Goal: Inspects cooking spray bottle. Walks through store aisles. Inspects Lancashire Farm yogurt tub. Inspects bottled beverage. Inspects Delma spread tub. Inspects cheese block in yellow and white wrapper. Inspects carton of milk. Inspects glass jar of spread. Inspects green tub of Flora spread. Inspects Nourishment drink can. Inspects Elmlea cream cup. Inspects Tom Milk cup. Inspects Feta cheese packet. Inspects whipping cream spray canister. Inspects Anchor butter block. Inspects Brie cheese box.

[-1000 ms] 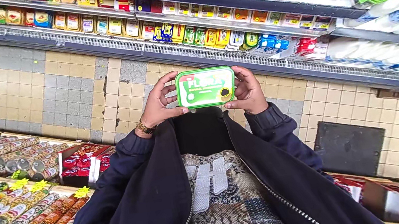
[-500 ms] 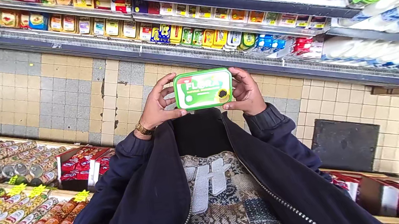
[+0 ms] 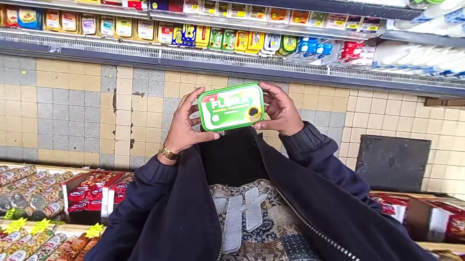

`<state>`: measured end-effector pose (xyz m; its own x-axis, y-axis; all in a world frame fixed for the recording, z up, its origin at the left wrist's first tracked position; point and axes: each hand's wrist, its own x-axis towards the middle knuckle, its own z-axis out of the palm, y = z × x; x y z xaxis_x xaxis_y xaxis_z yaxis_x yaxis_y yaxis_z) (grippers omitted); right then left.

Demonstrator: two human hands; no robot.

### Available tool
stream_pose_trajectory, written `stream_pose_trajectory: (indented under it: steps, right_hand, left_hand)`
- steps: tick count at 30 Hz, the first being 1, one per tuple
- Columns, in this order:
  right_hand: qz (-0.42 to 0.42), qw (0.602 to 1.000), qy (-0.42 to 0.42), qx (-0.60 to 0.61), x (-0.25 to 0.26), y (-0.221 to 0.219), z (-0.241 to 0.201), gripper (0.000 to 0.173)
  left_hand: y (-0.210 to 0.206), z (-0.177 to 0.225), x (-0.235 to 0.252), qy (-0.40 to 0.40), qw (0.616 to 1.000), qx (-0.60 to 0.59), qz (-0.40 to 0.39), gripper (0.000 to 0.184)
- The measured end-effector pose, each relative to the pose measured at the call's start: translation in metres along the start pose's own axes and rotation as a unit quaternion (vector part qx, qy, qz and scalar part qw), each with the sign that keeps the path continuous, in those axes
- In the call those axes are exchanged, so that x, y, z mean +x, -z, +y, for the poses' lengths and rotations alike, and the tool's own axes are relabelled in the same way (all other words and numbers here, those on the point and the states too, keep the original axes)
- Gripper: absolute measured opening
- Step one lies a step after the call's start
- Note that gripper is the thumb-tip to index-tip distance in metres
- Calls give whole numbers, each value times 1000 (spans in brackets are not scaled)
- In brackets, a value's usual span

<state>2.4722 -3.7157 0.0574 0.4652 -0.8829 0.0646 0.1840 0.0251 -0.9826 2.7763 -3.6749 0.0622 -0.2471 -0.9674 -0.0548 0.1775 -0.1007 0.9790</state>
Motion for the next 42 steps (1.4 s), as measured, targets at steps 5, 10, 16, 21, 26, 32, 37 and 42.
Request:
stream_pose_trajectory:
  steps: [5,10,16,21,26,32,37,42]
  right_hand:
    - [17,999,-39,6,8,5,13,90]
    - [44,997,-53,29,23,19,24,84]
    - [168,980,-90,58,39,49,57,69]
    - [208,968,-137,30,34,75,102,70]
    - [174,968,-179,23,29,105,138,56]
    - [185,961,-196,54,18,142,182,43]
    - [212,946,-239,63,4,171,203,45]
    - [223,939,-256,46,-7,189,214,43]
  left_hand:
    - [2,-14,12,48,999,13,18,113]
    - [-2,-32,33,62,996,-6,61,108]
    - [-12,-83,86,113,984,4,140,107]
    - [-16,-168,152,166,962,42,212,110]
    - [-23,-245,224,235,934,37,265,111]
    - [-13,-413,339,194,879,49,432,112]
    - [8,-483,416,219,844,126,473,113]
    - [28,-520,463,222,820,194,490,112]
